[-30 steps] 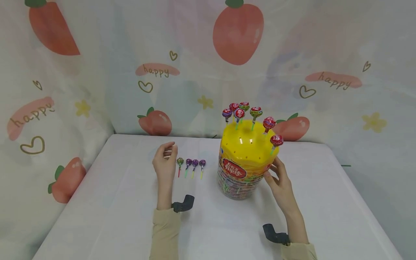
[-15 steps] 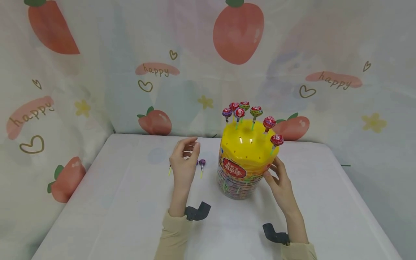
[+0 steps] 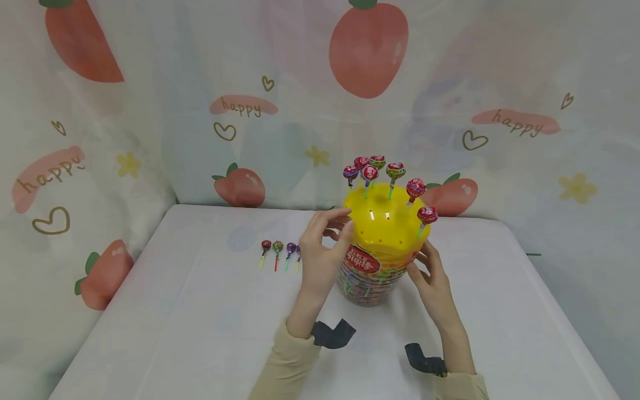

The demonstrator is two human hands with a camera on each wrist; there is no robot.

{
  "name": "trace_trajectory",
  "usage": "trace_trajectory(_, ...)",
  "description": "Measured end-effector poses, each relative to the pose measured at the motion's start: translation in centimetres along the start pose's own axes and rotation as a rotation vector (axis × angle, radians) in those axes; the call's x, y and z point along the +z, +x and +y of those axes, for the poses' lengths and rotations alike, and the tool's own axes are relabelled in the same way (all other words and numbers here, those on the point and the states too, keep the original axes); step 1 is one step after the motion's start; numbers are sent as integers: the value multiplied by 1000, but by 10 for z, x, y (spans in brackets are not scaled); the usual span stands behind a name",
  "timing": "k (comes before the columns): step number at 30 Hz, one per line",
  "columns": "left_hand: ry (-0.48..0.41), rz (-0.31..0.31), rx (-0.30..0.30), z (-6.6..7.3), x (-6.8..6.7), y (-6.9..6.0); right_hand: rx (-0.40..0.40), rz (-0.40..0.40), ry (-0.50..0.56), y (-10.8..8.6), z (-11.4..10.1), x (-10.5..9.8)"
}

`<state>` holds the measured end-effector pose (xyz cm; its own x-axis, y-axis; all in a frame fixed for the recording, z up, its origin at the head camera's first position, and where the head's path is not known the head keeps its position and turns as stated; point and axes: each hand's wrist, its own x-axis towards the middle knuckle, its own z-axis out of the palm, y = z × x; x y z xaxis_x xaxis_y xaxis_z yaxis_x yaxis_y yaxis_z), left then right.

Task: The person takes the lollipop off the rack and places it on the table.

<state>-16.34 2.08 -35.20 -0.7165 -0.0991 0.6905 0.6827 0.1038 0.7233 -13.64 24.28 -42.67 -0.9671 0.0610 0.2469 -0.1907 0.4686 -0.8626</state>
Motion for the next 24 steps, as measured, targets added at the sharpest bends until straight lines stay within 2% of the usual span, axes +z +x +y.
trace_trajectory(9, -36, -80, 40, 20, 25, 5, 10, -1, -1, 0, -1, 0)
trace_trajectory(15, -9, -137, 44, 28, 39, 8, 13, -1, 2, 1, -1, -1)
trace_trajectory(19, 6, -179, 84, 32, 48, 10, 22, -6, 8, 1, -1, -2)
trace_trajectory(24, 68, -200, 165, 36, 59, 12, 15, -6, 29, 1, 0, -2)
